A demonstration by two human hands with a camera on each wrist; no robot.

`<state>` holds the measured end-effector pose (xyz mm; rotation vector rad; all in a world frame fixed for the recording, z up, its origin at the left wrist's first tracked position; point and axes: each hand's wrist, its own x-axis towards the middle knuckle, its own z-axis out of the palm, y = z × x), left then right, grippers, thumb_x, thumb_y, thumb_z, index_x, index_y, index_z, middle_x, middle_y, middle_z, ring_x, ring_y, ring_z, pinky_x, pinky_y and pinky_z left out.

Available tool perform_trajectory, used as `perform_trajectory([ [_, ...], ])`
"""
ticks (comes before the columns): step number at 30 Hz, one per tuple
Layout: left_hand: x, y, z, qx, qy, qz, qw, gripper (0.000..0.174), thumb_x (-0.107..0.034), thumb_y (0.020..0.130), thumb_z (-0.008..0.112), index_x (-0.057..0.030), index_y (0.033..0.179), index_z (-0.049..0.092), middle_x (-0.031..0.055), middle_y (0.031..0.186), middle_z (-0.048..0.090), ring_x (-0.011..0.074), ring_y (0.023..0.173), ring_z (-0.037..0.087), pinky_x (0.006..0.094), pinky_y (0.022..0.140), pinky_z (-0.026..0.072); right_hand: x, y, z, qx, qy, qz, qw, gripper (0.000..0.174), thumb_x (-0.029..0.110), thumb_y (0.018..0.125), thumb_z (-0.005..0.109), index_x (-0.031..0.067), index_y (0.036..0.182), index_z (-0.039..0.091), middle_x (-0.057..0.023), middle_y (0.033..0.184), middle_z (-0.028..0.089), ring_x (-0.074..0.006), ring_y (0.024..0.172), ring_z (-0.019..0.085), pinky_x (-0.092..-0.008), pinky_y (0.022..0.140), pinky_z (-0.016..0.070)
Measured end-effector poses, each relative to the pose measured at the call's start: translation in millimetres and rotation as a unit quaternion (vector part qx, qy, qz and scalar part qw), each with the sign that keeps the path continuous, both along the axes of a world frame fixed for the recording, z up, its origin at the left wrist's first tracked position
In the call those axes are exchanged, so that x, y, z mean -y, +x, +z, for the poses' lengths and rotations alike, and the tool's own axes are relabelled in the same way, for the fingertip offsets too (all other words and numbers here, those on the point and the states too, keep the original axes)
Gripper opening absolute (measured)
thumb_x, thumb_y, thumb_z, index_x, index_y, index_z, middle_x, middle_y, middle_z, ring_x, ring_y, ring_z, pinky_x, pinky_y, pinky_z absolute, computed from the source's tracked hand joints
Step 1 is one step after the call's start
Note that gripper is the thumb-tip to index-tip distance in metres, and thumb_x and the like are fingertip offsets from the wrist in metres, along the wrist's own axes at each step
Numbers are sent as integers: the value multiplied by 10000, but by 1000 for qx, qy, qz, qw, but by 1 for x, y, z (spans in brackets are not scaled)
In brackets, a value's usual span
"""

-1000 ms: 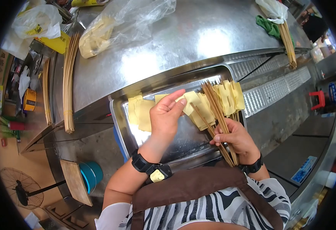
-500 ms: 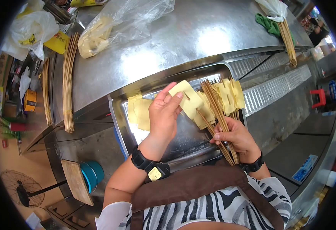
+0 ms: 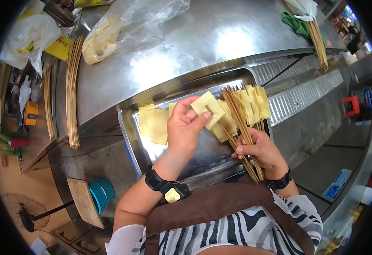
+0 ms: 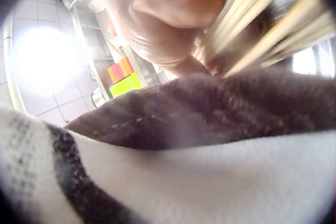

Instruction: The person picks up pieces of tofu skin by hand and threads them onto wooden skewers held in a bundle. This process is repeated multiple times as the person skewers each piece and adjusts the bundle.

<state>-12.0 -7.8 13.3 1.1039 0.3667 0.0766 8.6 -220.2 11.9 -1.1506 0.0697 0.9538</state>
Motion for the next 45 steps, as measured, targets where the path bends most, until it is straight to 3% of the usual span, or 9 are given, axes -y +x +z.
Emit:
perform_trajectory([
  [5, 6, -9, -3, -7, -30, -20, 999, 468, 45, 858, 574, 16, 1271, 354, 146, 1072, 640, 159, 935, 625, 276, 779, 511, 0, 0, -2, -7, 7, -3, 1000, 166, -8, 790, 664, 26, 876, 526, -41, 763, 580, -115, 662, 596, -289, 727, 522],
  [29, 7, -3, -12, -94, -66, -117, 987, 277, -85, 885, 603, -5, 1141, 532, 93, 1008, 661, 159, 864, 657, 290, 724, 547, -3, -8, 4, 37, -39, -19, 998, 133, 24, 840, 632, 5, 943, 549, -38, 828, 591, -118, 698, 600, -272, 725, 516],
  [32, 7, 3, -19, -104, -56, -125, 985, 252, -91, 890, 598, -12, 1121, 539, 86, 977, 666, 148, 830, 660, 275, 679, 549, -3, -6, 6, 89, -82, -20, 992, 142, 73, 865, 619, 3, 973, 559, -27, 848, 583, -107, 687, 588, -249, 697, 506],
  [34, 7, 5, -24, -123, -16, -146, 981, 226, -103, 894, 594, -26, 1103, 556, 86, 978, 668, 162, 832, 670, 303, 698, 571, 3, -2, -4, 445, -172, 38, 878, 156, 117, 885, 605, 4, 983, 564, -34, 846, 583, -111, 683, 579, -237, 677, 502],
  [35, 7, 7, -25, -122, -16, -146, 982, 226, -103, 894, 594, -26, 1103, 556, 86, 978, 668, 162, 832, 670, 303, 698, 571, 4, -3, -1, 445, -172, 38, 878, 156, 117, 885, 605, 4, 983, 564, -34, 846, 583, -111, 683, 579, -237, 677, 502],
  [37, 10, 9, -26, -120, -9, -146, 982, 221, -109, 896, 592, -31, 1099, 556, 80, 955, 671, 152, 801, 669, 283, 668, 563, 3, -5, 17, 122, -146, 47, 981, 161, 131, 906, 573, -3, 994, 568, -60, 862, 593, -128, 695, 583, -234, 655, 503],
  [40, 14, 13, -26, -113, 48, -139, 983, 226, -99, 877, 616, -35, 1079, 538, 51, 899, 659, 120, 707, 640, 248, 580, 521, 11, 0, 11, -26, -9, 29, 999, 159, 116, 921, 535, -19, 996, 570, -94, 901, 610, -155, 766, 616, -263, 685, 530],
  [43, 10, 11, -38, -80, 286, -121, 947, 256, -85, 849, 647, -43, 1059, 508, -7, 793, 599, 81, 628, 559, 224, 563, 468, 5, 1, 9, -36, 31, -13, 999, 163, 95, 923, 520, -35, 1009, 570, -112, 963, 615, -172, 873, 629, -307, 763, 551],
  [45, 2, 9, -41, -47, 271, -65, 959, 273, -72, 834, 659, -47, 1051, 496, -23, 753, 554, 72, 640, 527, 215, 577, 454, 5, 0, 5, -25, 35, -17, 999, 171, 88, 921, 520, -38, 1026, 570, -112, 993, 611, -181, 922, 621, -325, 805, 546],
])
